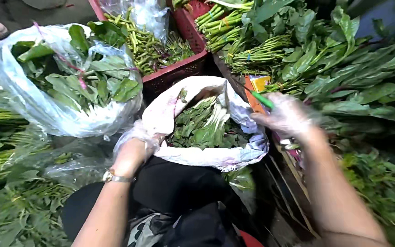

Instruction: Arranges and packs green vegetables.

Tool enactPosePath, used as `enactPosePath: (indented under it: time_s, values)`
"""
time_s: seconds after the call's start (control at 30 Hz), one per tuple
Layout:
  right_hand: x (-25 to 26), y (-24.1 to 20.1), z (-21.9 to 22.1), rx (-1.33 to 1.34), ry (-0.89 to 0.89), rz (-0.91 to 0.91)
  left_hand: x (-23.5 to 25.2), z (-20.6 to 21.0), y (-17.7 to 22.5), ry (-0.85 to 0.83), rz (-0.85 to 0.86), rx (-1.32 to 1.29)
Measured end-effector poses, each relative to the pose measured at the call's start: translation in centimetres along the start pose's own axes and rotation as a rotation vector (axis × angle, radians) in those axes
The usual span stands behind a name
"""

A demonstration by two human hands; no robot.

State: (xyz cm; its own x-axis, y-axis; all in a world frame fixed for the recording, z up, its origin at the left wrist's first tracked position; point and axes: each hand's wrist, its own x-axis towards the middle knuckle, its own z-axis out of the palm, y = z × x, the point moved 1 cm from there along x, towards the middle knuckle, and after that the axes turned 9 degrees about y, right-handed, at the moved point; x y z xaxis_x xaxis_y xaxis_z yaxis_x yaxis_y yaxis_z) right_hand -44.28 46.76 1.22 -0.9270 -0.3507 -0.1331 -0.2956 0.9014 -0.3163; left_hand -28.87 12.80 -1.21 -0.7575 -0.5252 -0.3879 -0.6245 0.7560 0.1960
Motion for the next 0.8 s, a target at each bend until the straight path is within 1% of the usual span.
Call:
enactPosePath:
  time_s: [0.07,0.1,0.13,0.17,0.2,0.27,0.3,0.33,0.37,0.4,0.43,0.47,0.53,0.57,0.6,0.63,0.67,0.7,0.73,0.77,0.8]
  values:
    - [2.1,-1.6,5.6,0.149,0.010,0.114,0.7,0.3,-0.2,-0.021,0.041,-0.089]
    - [3.0,-2.6,7.7,0.210,0.006,0.183,1.2,0.3,-0.3,-0.025,0.044,-0.181]
    - [4.0,-3.5,8.4,0.320,0.036,0.242,1.6,0.0,-0.3,-0.014,0.057,-0.305]
    - [5.1,-4.4,7.4,0.465,0.114,0.293,1.7,-0.8,-0.1,0.029,0.083,-0.425]
    - [5.9,-5.7,4.9,0.575,0.230,0.311,1.4,-2.2,0.3,0.107,0.136,-0.525]
    - [7.9,-7.8,-2.1,0.693,0.492,0.261,0.1,-7.2,2.7,0.310,0.274,-0.729]
    - [9.3,-8.0,-4.9,0.710,0.587,0.209,-0.8,-9.7,3.8,0.385,0.362,-0.847]
    - [10.5,-8.0,-6.0,0.740,0.633,0.179,-1.4,-11.2,4.8,0.446,0.448,-0.940]
    - [11.5,-7.9,-6.2,0.773,0.648,0.172,-1.6,-12.2,6.0,0.507,0.484,-0.984]
    - [12.5,-7.7,-5.5,0.806,0.657,0.148,-1.1,-12.7,6.6,0.582,0.484,-0.944]
    - [13.3,-7.3,-4.3,0.822,0.669,0.107,0.0,-12.6,6.4,0.639,0.456,-0.850]
    - [13.6,-6.9,-2.6,0.802,0.663,0.084,1.1,-11.5,5.2,0.632,0.429,-0.741]
    - [13.7,-6.4,-0.7,0.718,0.569,0.140,2.9,-8.5,2.3,0.487,0.379,-0.591]
    - [13.9,-6.0,-0.4,0.686,0.536,0.167,3.5,-7.4,1.1,0.425,0.342,-0.569]
    - [14.1,-5.7,-0.7,0.667,0.525,0.178,3.6,-7.2,0.3,0.425,0.310,-0.557]
    - [14.2,-5.6,-1.6,0.652,0.519,0.177,3.3,-7.5,0.1,0.482,0.281,-0.531]
    - [14.1,-5.6,-2.4,0.629,0.511,0.171,2.3,-8.0,0.6,0.582,0.255,-0.479]
    - [13.9,-5.7,-3.1,0.612,0.507,0.153,0.6,-8.7,1.5,0.716,0.272,-0.374]
    - [14.0,-6.1,-3.6,0.596,0.504,0.115,-1.2,-9.1,2.6,0.855,0.353,-0.233]
    - [14.1,-6.4,-4.2,0.566,0.499,0.061,-2.8,-8.9,3.8,0.889,0.479,-0.132]
    - [13.7,-6.5,-4.8,0.524,0.492,0.006,-3.8,-8.0,5.2,0.816,0.597,-0.075]
